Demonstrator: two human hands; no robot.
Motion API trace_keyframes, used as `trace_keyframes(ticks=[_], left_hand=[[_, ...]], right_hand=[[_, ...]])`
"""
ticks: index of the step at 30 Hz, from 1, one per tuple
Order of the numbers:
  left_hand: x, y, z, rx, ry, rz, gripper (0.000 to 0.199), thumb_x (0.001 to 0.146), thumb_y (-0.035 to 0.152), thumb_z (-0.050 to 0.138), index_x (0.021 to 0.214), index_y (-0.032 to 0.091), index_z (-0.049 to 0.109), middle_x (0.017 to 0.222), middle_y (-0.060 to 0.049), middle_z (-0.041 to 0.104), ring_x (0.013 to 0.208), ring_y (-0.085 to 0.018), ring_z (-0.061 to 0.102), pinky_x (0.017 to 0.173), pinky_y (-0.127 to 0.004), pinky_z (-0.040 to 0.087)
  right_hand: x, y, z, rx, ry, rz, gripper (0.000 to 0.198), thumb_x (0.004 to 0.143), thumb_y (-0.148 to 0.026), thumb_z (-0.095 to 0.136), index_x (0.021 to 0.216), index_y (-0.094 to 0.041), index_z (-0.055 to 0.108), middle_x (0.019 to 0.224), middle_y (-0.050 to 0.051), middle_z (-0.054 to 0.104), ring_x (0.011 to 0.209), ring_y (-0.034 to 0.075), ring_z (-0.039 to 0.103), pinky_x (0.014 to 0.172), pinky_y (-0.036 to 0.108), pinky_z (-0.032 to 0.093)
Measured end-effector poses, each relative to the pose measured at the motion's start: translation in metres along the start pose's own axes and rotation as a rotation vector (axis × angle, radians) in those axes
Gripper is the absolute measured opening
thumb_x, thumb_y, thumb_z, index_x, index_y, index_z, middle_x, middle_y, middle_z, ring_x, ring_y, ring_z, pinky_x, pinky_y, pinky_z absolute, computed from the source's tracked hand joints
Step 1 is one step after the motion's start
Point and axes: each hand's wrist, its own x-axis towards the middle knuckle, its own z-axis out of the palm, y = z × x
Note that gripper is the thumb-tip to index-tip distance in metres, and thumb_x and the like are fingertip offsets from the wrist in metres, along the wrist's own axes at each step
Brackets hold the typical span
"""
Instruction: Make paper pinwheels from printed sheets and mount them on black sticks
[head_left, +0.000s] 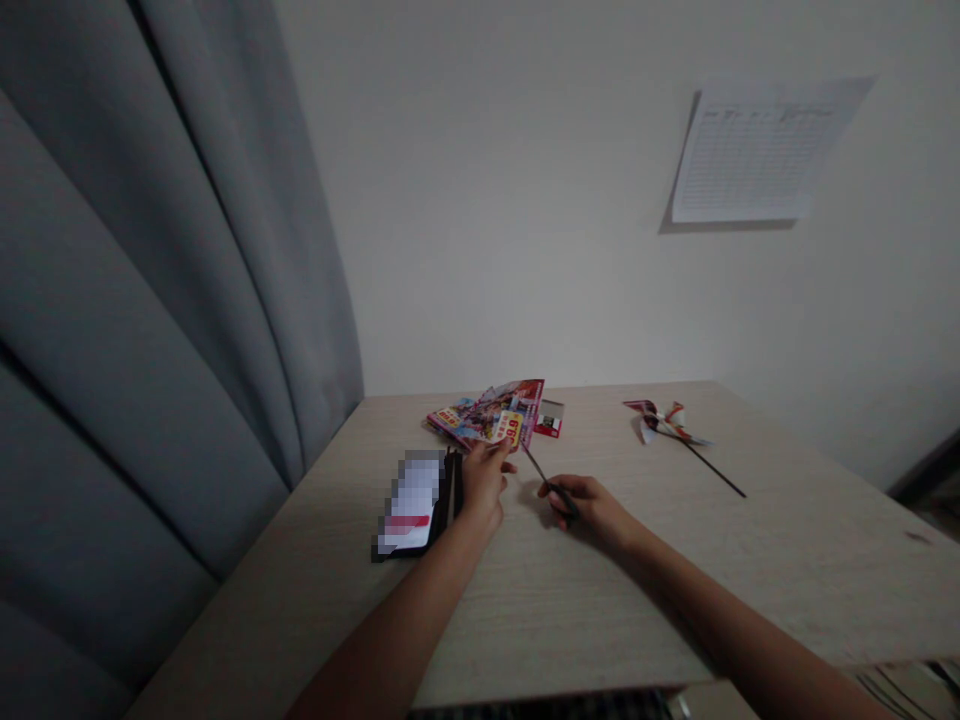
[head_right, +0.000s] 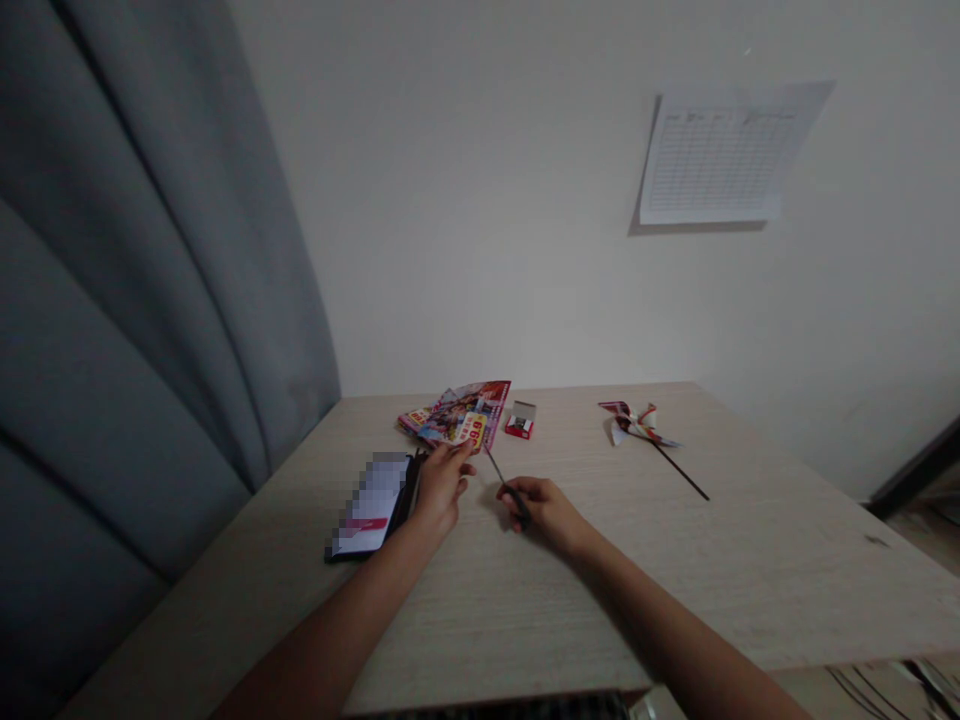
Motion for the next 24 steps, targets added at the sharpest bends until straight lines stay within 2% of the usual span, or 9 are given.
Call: trace_keyframes(ticks=[9, 17, 24], left_hand=[[0.001, -0.001, -0.001, -0.007, -0.001, 0.008, 0.045, 0.057, 0.045, 0.083, 0.083, 0.015, 0.063, 0.084, -0.005, 0.07, 0.047, -0.004, 0.053, 0.039, -0.016, 0.018], [0.0, 0.0, 0.0, 0.006, -0.003, -0.003, 0.046, 0.058, 0.047, 0.082, 0.083, 0.015, 0.062, 0.085, -0.005, 0.07, 0.048, -0.004, 0.053, 0.039, -0.015, 0.019], [0.001, -0.002, -0.001, 0.006, 0.006, -0.006, 0.048, 0.056, 0.049, 0.083, 0.084, 0.015, 0.063, 0.086, -0.005, 0.07, 0.049, -0.004, 0.053, 0.039, -0.015, 0.018]], right_hand=[[0.0, 0.002, 0.001, 0.023, 0.008, 0.001, 0.05, 0.074, -0.058, 0.073, 0.093, -0.013, 0.065, 0.063, -0.003, 0.053, 0.054, 0.01, 0.047, 0.053, 0.025, 0.029], [-0.002, -0.008, 0.003, -0.008, 0.015, 0.014, 0.054, 0.07, -0.061, 0.075, 0.091, -0.013, 0.066, 0.064, -0.002, 0.053, 0.055, 0.01, 0.046, 0.055, 0.026, 0.031], [-0.001, -0.004, 0.003, 0.014, 0.035, 0.037, 0.054, 0.068, -0.062, 0.076, 0.09, -0.013, 0.066, 0.064, -0.003, 0.053, 0.053, 0.009, 0.045, 0.052, 0.025, 0.029]])
